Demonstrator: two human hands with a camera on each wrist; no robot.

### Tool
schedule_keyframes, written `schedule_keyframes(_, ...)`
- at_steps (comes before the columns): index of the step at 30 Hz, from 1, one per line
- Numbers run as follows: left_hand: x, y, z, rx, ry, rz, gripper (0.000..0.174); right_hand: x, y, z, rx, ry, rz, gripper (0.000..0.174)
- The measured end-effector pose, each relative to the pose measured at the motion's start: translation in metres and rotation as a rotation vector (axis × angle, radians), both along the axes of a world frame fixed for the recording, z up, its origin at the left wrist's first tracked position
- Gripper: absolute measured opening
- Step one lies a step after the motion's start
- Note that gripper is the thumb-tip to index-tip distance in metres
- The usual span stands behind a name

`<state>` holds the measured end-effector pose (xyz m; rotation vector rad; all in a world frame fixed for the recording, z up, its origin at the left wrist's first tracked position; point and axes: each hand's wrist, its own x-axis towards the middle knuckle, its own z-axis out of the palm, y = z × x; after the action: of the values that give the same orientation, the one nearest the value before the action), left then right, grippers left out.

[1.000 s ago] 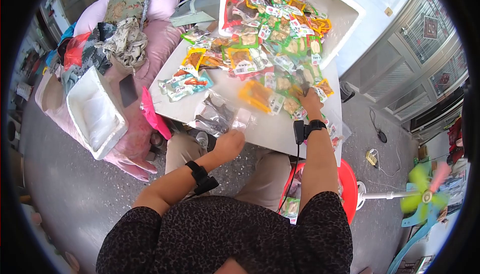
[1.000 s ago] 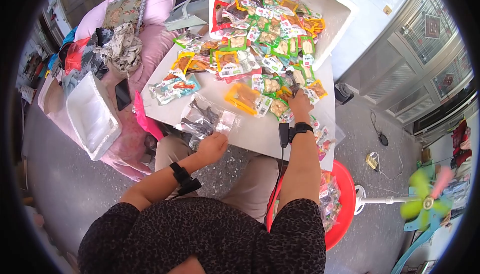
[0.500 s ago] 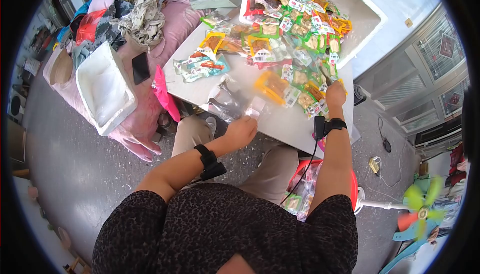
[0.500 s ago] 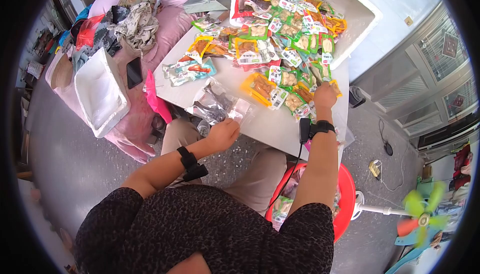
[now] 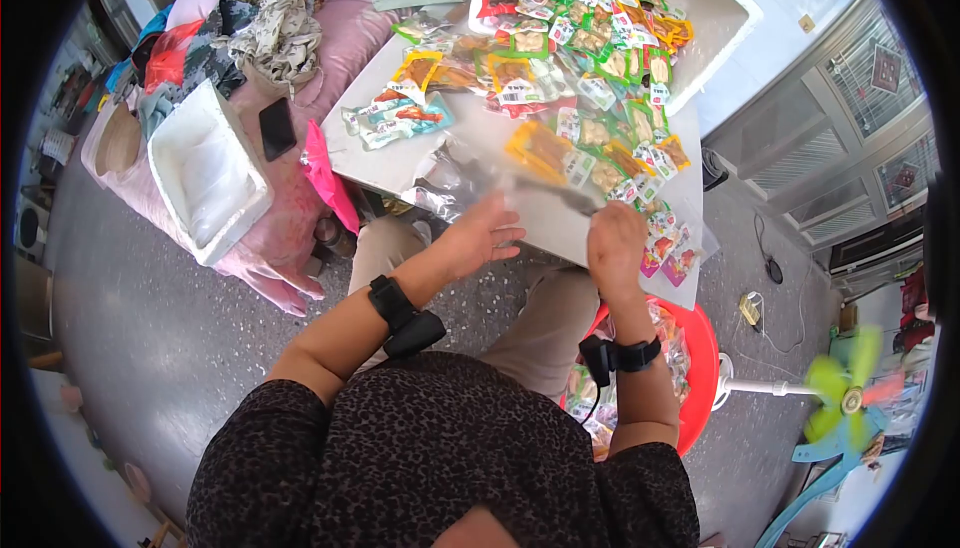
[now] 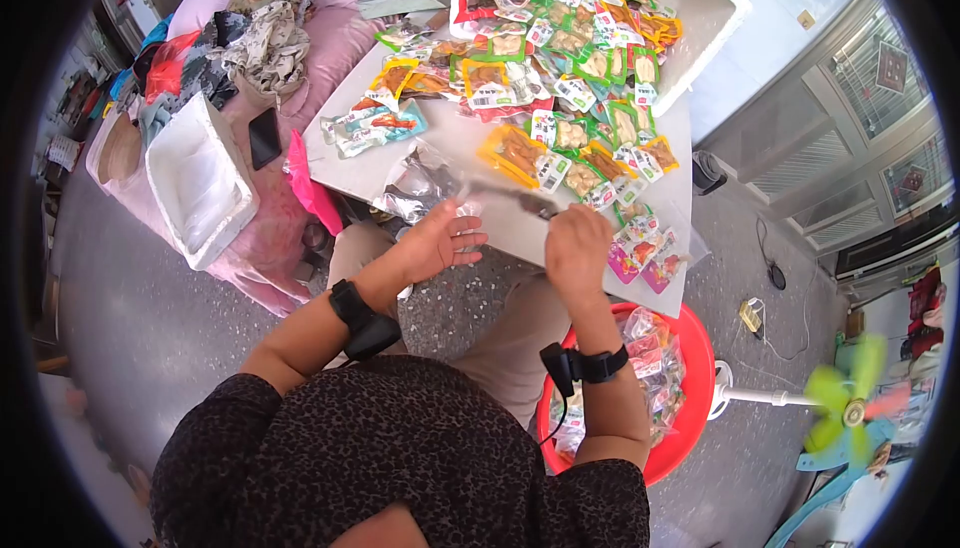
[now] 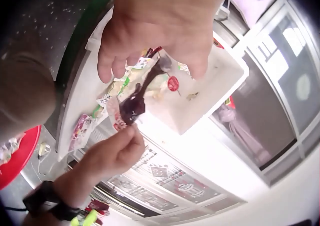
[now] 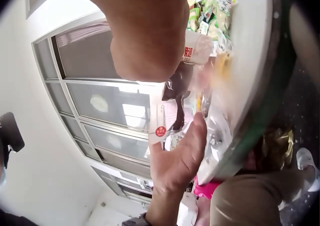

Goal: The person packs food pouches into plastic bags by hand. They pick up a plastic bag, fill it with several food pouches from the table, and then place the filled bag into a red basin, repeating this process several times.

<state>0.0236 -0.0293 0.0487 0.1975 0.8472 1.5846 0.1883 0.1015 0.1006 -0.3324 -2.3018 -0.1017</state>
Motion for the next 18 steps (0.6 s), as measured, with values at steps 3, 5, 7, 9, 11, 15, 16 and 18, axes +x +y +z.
schedule_keyframes(3, -0.008, -0.013, 0.007, 0.048, -0.242, -0.052, 0.045, 0.005, -0.034, -0.016, -0.033, -0.139, 0.044, 0.011)
schedule_keyframes(5, -0.012, -0.018, 0.008, 0.043, -0.272, -0.114, 0.04, 0.011, -0.044, -0.023, -0.056, -0.183, 0.057, 0.012)
schedule_keyframes(7, -0.012, -0.02, 0.002, 0.057, -0.164, -0.136, 0.04, 0.015, -0.051, -0.031, -0.074, -0.186, 0.052, 0.012)
schedule_keyframes(9, -0.011, -0.023, 0.004, 0.056, -0.092, -0.147, 0.044, 0.018, -0.056, -0.042, -0.379, 0.057, 0.039, 0.013)
schedule_keyframes(11, -0.008, -0.025, 0.014, 0.04, -0.059, -0.154, 0.049, 0.02, -0.05, -0.058, -0.825, 0.312, 0.075, 0.016)
schedule_keyframes(15, -0.002, -0.025, 0.016, 0.102, -0.02, -0.264, 0.051, 0.041, -0.031, -0.066, -1.91, 0.464, 0.275, 0.026)
schedule_keyframes(16, 0.0, -0.022, 0.013, 0.1, -0.008, -0.278, 0.05, 0.045, -0.031, -0.06, -2.151, 0.39, 0.336, 0.029)
schedule_keyframes(18, 0.002, -0.018, 0.013, 0.101, 0.046, -0.284, 0.046, 0.049, -0.036, -0.055, -2.209, 0.384, 0.396, 0.03)
